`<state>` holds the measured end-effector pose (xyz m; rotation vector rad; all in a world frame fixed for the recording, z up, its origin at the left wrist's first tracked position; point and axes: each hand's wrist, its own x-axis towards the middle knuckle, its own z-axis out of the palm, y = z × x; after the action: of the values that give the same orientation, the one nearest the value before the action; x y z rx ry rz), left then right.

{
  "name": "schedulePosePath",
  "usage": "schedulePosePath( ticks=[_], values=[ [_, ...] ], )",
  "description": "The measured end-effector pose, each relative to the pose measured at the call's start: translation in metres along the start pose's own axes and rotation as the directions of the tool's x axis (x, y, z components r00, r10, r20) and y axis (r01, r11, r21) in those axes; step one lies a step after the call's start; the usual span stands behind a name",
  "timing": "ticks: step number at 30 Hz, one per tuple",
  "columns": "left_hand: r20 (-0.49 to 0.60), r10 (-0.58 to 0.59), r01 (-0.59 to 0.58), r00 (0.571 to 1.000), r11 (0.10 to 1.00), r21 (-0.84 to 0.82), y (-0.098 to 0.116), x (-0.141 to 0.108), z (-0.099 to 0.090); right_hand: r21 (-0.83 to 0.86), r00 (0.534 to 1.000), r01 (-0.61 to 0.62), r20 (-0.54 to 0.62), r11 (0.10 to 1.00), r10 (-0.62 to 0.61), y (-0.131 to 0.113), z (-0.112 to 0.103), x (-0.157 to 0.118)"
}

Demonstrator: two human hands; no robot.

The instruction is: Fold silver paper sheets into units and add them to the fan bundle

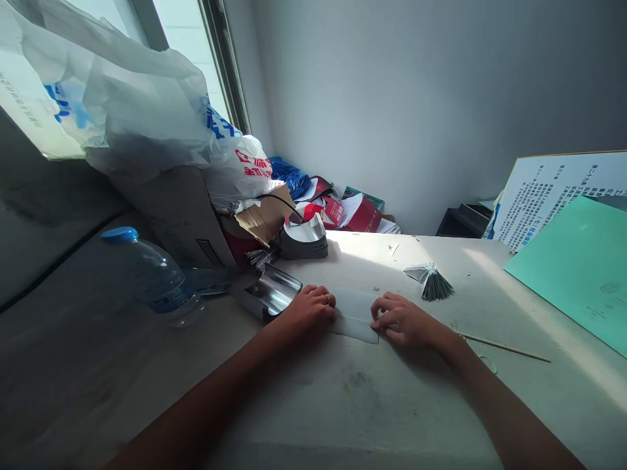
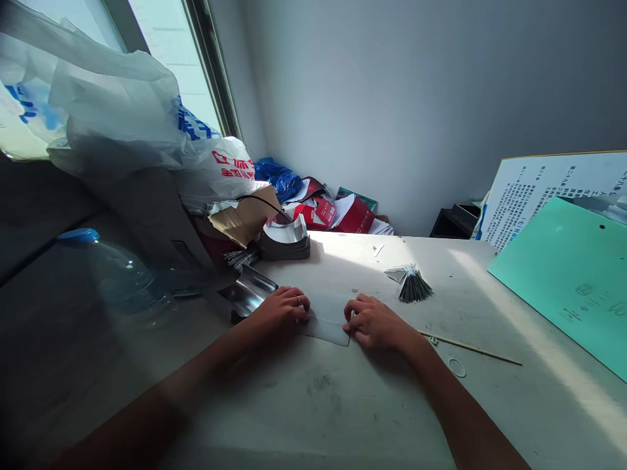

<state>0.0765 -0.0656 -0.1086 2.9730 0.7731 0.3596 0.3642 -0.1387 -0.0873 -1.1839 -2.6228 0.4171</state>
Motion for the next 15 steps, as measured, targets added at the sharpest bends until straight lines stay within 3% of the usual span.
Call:
schedulePosePath(
  ticks=[6,11,15],
  values=[
    [-0.057,-0.142,0.145,0.988,0.987,0.066,0.002,0.001,0.006,0.101,0.984,0.178,0.006,0.979,-0.179,-0.023,0.007,0.005],
    [-0.086,-0.269,0.270,0.959,0.963,-0.005,0.021,0.008,0.005,0.165,0.985,0.173,-0.028,0.971,-0.171,-0.025,0.017,0.011],
    [-0.126,-0.284,0.297,0.951,0.949,0.106,0.041,0.011,0.006,0.177,0.985,0.170,-0.049,0.969,-0.164,-0.023,0.022,0.016]
  ],
)
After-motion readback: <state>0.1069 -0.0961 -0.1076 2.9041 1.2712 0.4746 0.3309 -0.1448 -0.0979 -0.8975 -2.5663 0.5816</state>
